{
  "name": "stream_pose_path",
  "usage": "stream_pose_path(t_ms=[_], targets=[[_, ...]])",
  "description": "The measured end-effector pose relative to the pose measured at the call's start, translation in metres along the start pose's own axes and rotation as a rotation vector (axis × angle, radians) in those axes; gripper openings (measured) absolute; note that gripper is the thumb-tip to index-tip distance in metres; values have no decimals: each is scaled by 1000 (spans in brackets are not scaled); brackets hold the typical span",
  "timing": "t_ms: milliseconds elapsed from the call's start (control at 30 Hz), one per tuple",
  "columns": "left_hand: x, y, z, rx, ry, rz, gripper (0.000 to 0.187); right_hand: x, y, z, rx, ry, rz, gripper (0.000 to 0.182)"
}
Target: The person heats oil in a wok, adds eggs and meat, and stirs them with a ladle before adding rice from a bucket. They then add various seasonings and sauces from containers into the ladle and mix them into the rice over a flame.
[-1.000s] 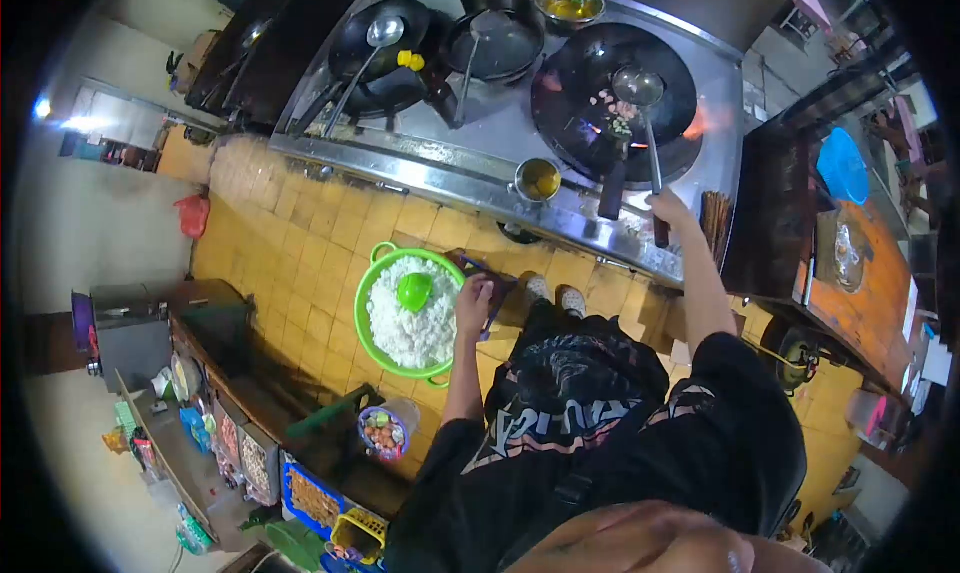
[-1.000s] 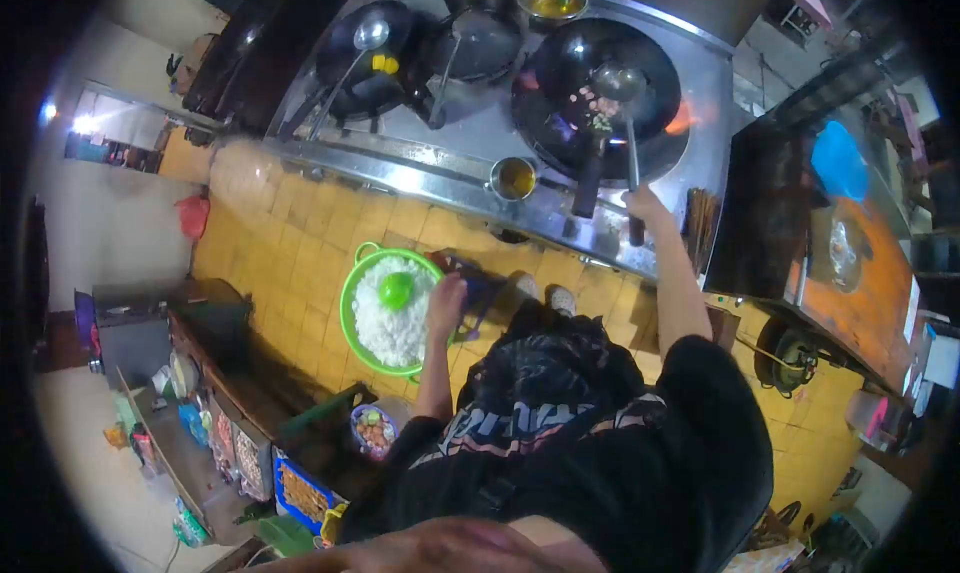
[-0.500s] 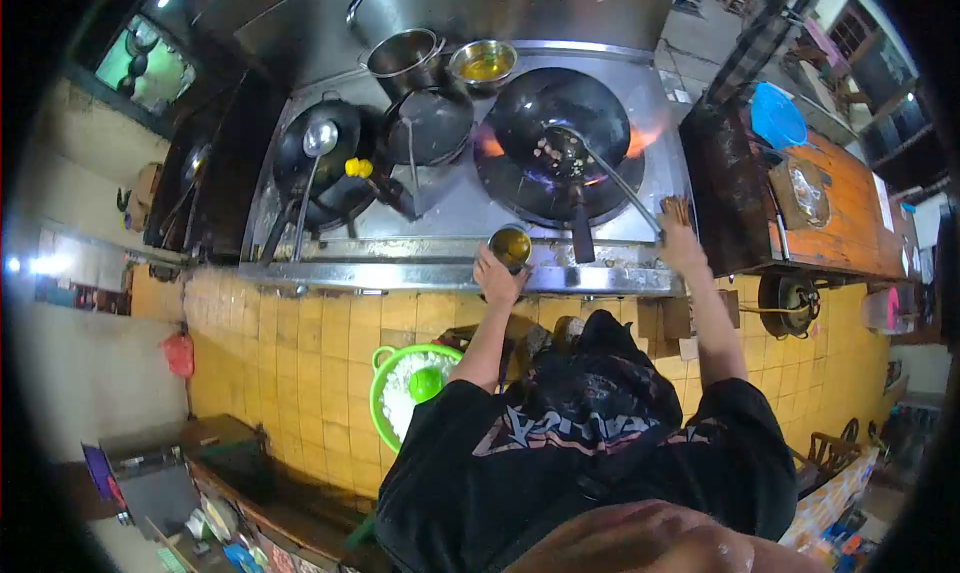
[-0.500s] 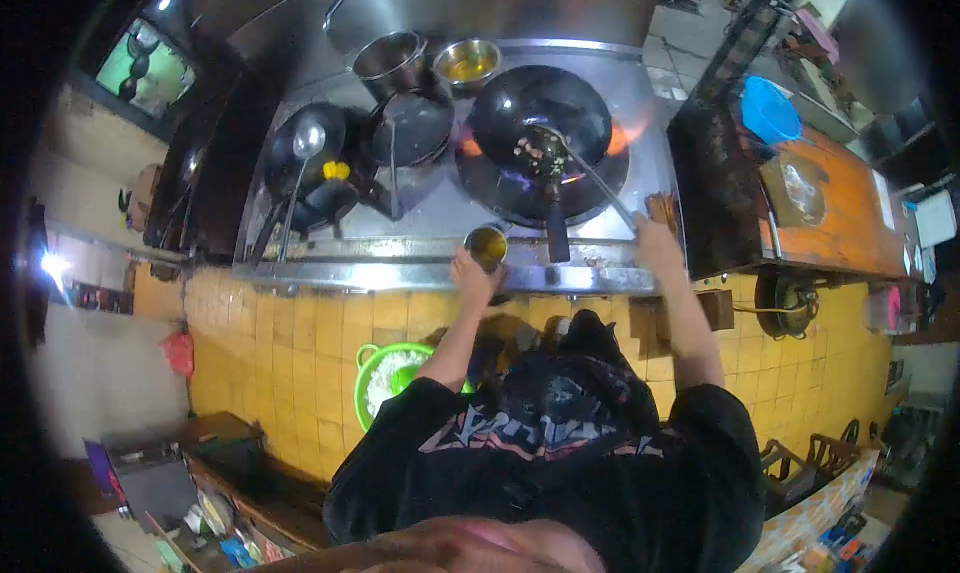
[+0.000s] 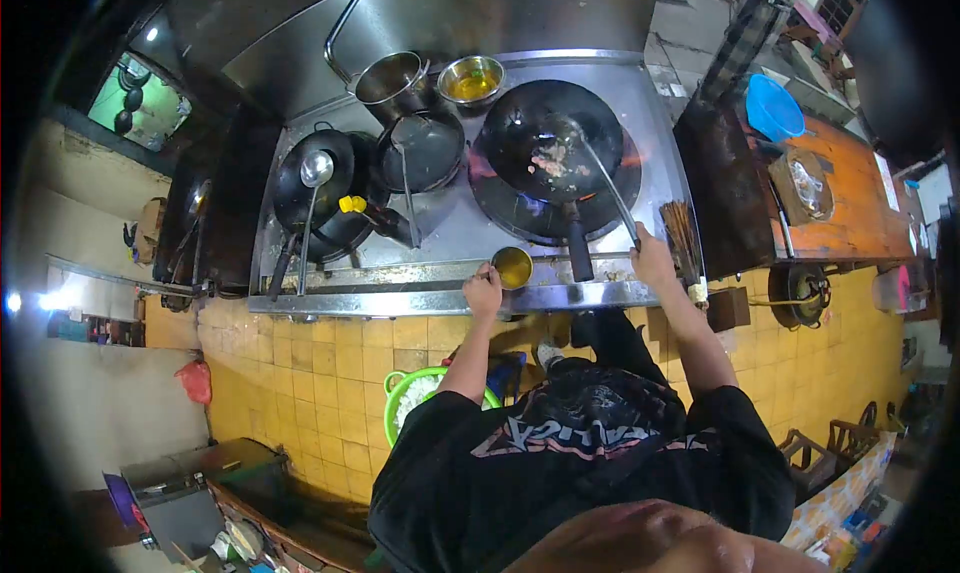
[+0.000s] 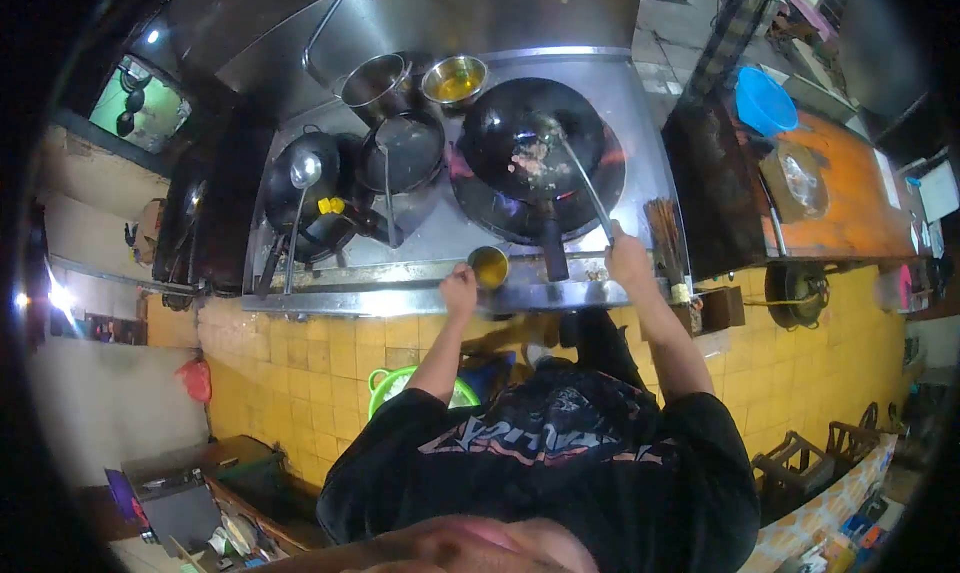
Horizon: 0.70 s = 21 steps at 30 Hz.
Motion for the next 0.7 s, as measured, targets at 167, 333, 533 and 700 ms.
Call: stream_pose_path(t_ms=[167, 333, 533, 700], targets=[[33, -40, 21, -18, -45, -134, 22, 3, -32, -6, 17, 18, 100, 45], [81, -92, 61, -24, -263, -128, 21, 46, -25, 20, 258, -21, -96, 45], [127, -184, 145, -474, -205, 104, 20, 38, 13, 42, 104, -307, -40, 54], [102, -264, 191, -945, -490, 75, 17, 23, 19, 64, -14, -284, 23, 54]])
Point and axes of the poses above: each hand's wrist, its own y-axis away from the middle knuckle, its own x-axis out of the back of the hand, z = x × y, the point moved 1 cm from there along -y, towards the middle knuckle, and after that the axes turned 12 degrees about -x, right-handed, at the moved point
